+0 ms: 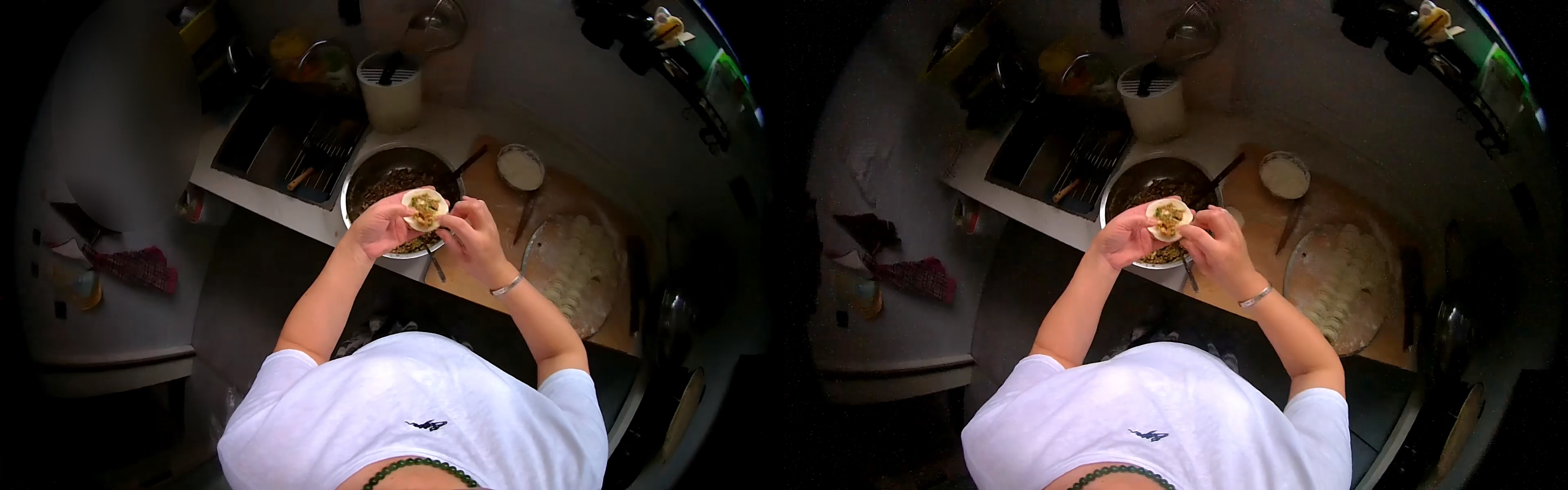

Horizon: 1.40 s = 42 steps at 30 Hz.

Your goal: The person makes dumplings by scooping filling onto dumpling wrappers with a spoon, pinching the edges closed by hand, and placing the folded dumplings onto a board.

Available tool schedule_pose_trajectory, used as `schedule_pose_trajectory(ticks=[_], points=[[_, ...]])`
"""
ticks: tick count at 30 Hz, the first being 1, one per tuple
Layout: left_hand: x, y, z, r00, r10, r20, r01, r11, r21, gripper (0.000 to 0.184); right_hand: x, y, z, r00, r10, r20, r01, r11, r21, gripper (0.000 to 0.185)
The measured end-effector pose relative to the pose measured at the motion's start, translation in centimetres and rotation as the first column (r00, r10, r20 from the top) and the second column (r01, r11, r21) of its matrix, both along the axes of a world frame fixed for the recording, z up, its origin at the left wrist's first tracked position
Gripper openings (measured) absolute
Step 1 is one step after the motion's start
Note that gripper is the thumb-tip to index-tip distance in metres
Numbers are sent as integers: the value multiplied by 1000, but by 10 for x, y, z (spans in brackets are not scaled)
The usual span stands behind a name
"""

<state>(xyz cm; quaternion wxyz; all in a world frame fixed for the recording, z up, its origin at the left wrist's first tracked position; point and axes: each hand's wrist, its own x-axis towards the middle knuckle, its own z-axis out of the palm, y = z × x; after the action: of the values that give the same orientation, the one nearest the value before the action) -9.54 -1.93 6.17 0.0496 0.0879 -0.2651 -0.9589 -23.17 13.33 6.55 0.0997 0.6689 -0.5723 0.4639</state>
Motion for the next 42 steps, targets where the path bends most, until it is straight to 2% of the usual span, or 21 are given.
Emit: schedule_pose_trajectory(ticks=[2,5,7,10,14,16,19,20,21,22,23,25,27,28,30,32,34,36,39,40,42], points=[[-1,10,12,999,-32,-29,32,999,-10,55,-3,-2,7,1000,-7,-3,7,1000,-15,29],[-3,20,17,1000,-13,-19,8,974,-227,58,-3,-2,17,998,-57,14,57,997,-41,23],[-3,25,28,1000,-20,-22,15,975,-222,55,-3,-3,22,992,-65,108,71,996,-53,24],[-1,29,36,998,-35,-47,25,977,-213,50,-4,-1,31,996,-27,83,32,997,-64,24],[-1,30,41,996,-82,-44,65,951,-304,43,-7,1,52,999,39,21,-37,997,-68,24],[0,33,40,996,-86,-34,68,931,-360,42,-4,3,60,987,106,120,-112,993,41,24],[2,33,40,994,-110,0,101,913,-395,37,-6,0,53,970,138,199,-158,983,91,24],[3,32,43,994,-100,34,105,886,-452,37,-5,-1,52,971,138,196,-158,984,87,24],[4,32,45,994,-88,68,110,855,-506,37,-4,-3,53,952,143,270,-174,980,93,22],[6,31,47,994,-87,66,109,854,-510,37,-3,-4,54,928,147,342,-191,977,99,21],[7,30,48,994,-84,66,106,868,-485,34,-1,-7,55,928,150,340,-193,977,96,21],[10,30,54,995,-77,64,98,881,-463,31,3,-11,56,848,168,503,-243,966,86,23],[12,32,61,998,-52,-22,17,654,-756,30,4,-14,58,861,172,479,-235,969,74,23],[13,31,61,999,-48,-22,15,653,-757,30,5,-15,59,874,171,455,-224,972,64,23],[14,27,63,999,-32,33,46,570,-820,32,8,-16,68,887,141,440,-193,978,75,24],[16,29,69,1000,-2,0,0,552,-834,39,10,-15,79,899,107,425,-158,984,88,25],[18,32,77,999,27,-38,-47,531,-846,47,9,-16,87,968,124,216,-138,989,52,24],[19,34,79,992,102,-74,-115,488,-865,63,6,-16,87,970,149,193,-169,981,94,23],[19,27,76,999,36,-35,-47,425,-904,70,4,-17,87,972,174,158,-197,971,138,21],[19,26,75,999,36,-34,-46,426,-903,70,3,-17,87,974,174,147,-194,971,139,20],[18,25,74,999,39,-16,-34,523,-852,70,2,-17,85,981,156,115,-171,975,141,18]])
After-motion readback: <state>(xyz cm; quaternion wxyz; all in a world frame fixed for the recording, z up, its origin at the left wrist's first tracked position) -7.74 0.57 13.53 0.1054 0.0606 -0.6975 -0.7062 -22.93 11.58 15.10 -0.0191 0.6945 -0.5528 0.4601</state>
